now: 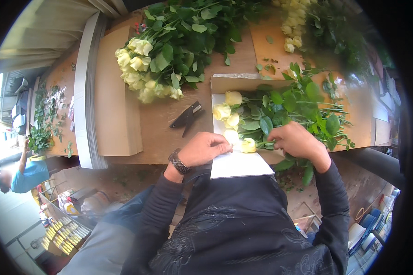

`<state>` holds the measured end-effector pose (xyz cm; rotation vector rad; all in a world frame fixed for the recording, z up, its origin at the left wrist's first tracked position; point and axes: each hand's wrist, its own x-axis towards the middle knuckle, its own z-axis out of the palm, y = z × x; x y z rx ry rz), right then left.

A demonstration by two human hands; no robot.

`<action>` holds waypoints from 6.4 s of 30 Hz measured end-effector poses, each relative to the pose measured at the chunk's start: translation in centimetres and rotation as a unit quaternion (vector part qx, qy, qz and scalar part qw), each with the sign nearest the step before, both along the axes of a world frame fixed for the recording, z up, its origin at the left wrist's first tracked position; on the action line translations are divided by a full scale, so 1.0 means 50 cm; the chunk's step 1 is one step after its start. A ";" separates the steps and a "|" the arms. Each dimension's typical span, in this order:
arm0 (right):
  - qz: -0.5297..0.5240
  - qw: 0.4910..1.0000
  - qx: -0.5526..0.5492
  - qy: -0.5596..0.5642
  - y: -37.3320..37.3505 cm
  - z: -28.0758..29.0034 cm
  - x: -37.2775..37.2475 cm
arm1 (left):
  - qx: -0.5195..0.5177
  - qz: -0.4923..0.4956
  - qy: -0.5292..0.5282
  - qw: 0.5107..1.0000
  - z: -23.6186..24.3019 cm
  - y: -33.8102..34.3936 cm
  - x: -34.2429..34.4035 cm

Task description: The person selects yellow roses and green leaves, places them into a small cardboard box, and closes the lid. They then use a stapler to secure the box and prepare another box with white paper for additional flowers.

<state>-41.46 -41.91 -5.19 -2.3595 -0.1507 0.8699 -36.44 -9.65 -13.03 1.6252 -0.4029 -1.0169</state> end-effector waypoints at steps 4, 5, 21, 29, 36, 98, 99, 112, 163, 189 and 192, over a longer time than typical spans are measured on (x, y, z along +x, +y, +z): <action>0.053 0.990 -0.125 -0.041 -0.045 0.081 -0.013 | 0.007 0.011 -0.069 0.998 -0.017 -0.011 -0.008; 0.060 0.983 -0.161 -0.072 -0.058 0.104 -0.013 | 0.017 0.035 -0.118 0.992 -0.015 -0.013 -0.011; -0.031 0.958 -0.230 -0.171 -0.171 -0.098 -0.077 | 0.114 -0.092 -0.252 0.957 -0.024 -0.053 0.025; -0.014 0.958 -0.228 -0.171 -0.214 -0.117 -0.114 | 0.048 -0.080 -0.228 0.969 -0.028 -0.042 0.030; -0.030 0.991 -0.081 -0.101 -0.205 -0.046 -0.090 | 0.036 -0.129 -0.262 0.956 -0.034 -0.030 0.030; -0.035 0.949 0.083 -0.303 0.118 -0.167 -0.003 | -0.026 0.285 -0.109 0.952 -0.098 -0.015 0.017; -0.034 0.949 0.079 -0.302 0.118 -0.170 -0.005 | -0.028 0.274 -0.144 0.950 -0.099 -0.020 0.027; -0.004 0.945 0.079 -0.318 0.116 -0.162 0.001 | -0.054 0.183 -0.229 0.955 -0.088 -0.083 0.062; -0.050 0.942 0.058 -0.326 0.109 -0.153 0.037 | 0.048 0.179 -0.109 0.977 -0.065 -0.039 -0.043; -0.159 0.907 0.078 -0.383 0.023 -0.155 0.040 | 0.170 -0.147 -0.545 0.808 -0.024 -0.109 0.042; -0.289 0.877 -0.025 -0.384 -0.081 -0.155 0.063 | 0.164 -0.131 -0.535 0.818 -0.029 -0.112 0.034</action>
